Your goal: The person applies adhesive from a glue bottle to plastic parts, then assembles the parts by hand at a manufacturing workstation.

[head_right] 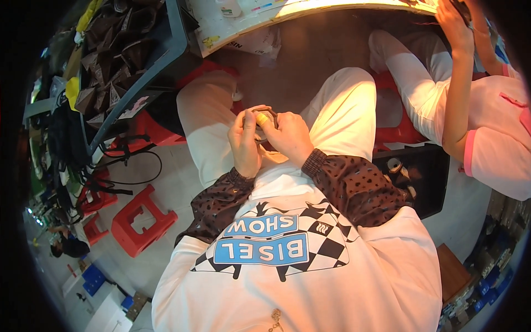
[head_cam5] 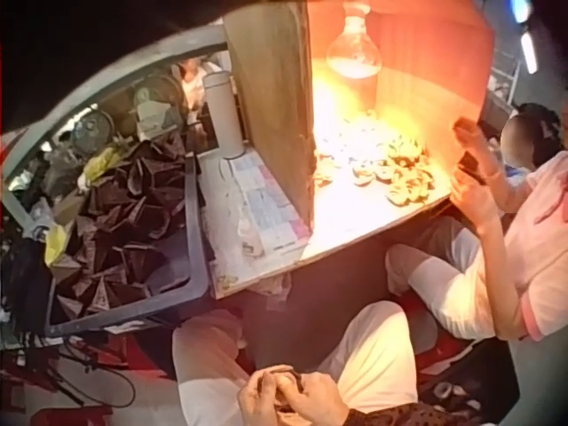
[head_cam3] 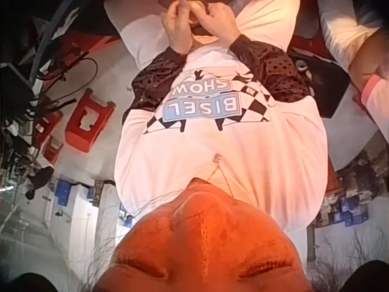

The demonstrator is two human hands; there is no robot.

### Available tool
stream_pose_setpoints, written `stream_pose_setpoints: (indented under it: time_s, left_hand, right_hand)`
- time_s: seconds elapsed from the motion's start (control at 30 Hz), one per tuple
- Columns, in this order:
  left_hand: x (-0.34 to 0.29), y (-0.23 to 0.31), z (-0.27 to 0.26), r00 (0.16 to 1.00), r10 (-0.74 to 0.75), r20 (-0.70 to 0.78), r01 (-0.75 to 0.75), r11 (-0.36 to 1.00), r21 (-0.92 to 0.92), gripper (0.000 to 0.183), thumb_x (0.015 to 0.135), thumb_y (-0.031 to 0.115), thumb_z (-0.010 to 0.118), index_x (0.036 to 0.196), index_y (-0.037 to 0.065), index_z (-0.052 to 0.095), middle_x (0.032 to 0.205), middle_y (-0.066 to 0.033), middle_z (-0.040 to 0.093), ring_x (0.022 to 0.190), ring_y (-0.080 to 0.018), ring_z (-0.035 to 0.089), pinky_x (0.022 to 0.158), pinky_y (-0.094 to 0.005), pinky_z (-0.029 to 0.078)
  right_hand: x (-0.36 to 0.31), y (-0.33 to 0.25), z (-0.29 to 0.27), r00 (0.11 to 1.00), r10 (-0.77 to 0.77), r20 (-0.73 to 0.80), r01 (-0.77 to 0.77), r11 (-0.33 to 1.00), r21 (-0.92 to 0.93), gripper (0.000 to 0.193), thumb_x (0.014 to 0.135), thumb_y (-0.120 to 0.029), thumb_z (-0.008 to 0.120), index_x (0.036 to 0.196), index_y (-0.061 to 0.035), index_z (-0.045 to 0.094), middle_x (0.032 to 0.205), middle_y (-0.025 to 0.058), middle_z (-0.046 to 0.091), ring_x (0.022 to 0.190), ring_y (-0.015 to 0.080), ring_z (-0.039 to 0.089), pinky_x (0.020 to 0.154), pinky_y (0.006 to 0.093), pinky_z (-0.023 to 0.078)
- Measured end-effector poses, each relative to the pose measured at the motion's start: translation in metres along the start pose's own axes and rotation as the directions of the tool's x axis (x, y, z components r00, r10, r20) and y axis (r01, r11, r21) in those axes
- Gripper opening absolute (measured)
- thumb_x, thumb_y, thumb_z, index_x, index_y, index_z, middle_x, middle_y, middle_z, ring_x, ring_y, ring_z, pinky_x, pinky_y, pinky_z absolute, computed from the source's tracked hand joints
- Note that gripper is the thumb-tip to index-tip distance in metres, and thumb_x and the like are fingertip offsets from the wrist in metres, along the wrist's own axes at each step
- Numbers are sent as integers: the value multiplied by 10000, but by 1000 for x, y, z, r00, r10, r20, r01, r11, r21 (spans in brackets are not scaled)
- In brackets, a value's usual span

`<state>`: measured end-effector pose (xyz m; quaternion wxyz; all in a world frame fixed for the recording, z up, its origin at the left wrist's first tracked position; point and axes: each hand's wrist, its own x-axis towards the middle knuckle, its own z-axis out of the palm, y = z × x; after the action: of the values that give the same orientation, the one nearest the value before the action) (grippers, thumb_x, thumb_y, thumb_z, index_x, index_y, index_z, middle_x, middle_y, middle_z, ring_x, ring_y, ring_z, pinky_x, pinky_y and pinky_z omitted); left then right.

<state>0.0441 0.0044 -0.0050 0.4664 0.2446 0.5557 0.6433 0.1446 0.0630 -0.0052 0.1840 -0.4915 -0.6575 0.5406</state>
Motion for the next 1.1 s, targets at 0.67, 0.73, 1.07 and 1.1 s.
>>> stream_pose_setpoints:
  time_s: [0.67, 0.73, 1.07, 1.1]
  left_hand:
    - [2, 7, -2, 978, -111, 177, 131, 986, -106, 584, 977, 456, 293, 1144, -40, 550, 1044, -111, 615, 967, -162, 585, 874, -286, 453]
    - [3, 8, -1, 979, -86, 187, 97, 994, -50, 526, 986, 405, 332, 1130, -47, 561, 1023, -103, 614, 934, -147, 588, 844, -263, 462]
    - [5, 4, -10, 965, -18, 260, 65, 982, -175, 258, 894, 99, 565, 1134, 5, 573, 1067, -63, 593, 949, -106, 558, 843, -229, 447]
    - [6, 3, -11, 962, -24, 271, 66, 987, -148, 239, 893, 96, 565, 1114, 6, 581, 1070, -64, 595, 946, -102, 559, 847, -231, 446]
  right_hand:
    - [-22, 5, -19, 923, 235, 304, -352, 833, 426, 264, 934, -252, 519, 917, 12, 529, 705, -3, 551, 625, 64, 510, 538, 213, 418]
    - [-27, 12, -11, 977, 95, 190, -157, 925, 346, 230, 913, -217, 549, 878, 6, 509, 687, -2, 539, 611, 62, 498, 525, 218, 403]
    - [-37, -17, -20, 973, -222, -63, 217, 974, -71, 208, 825, -129, 590, 783, 29, 461, 612, 182, 557, 534, 309, 577, 495, 382, 448]
    - [-36, -13, -20, 973, -221, -65, 216, 974, -71, 208, 825, -129, 590, 783, 29, 461, 612, 182, 557, 534, 309, 577, 495, 382, 448]
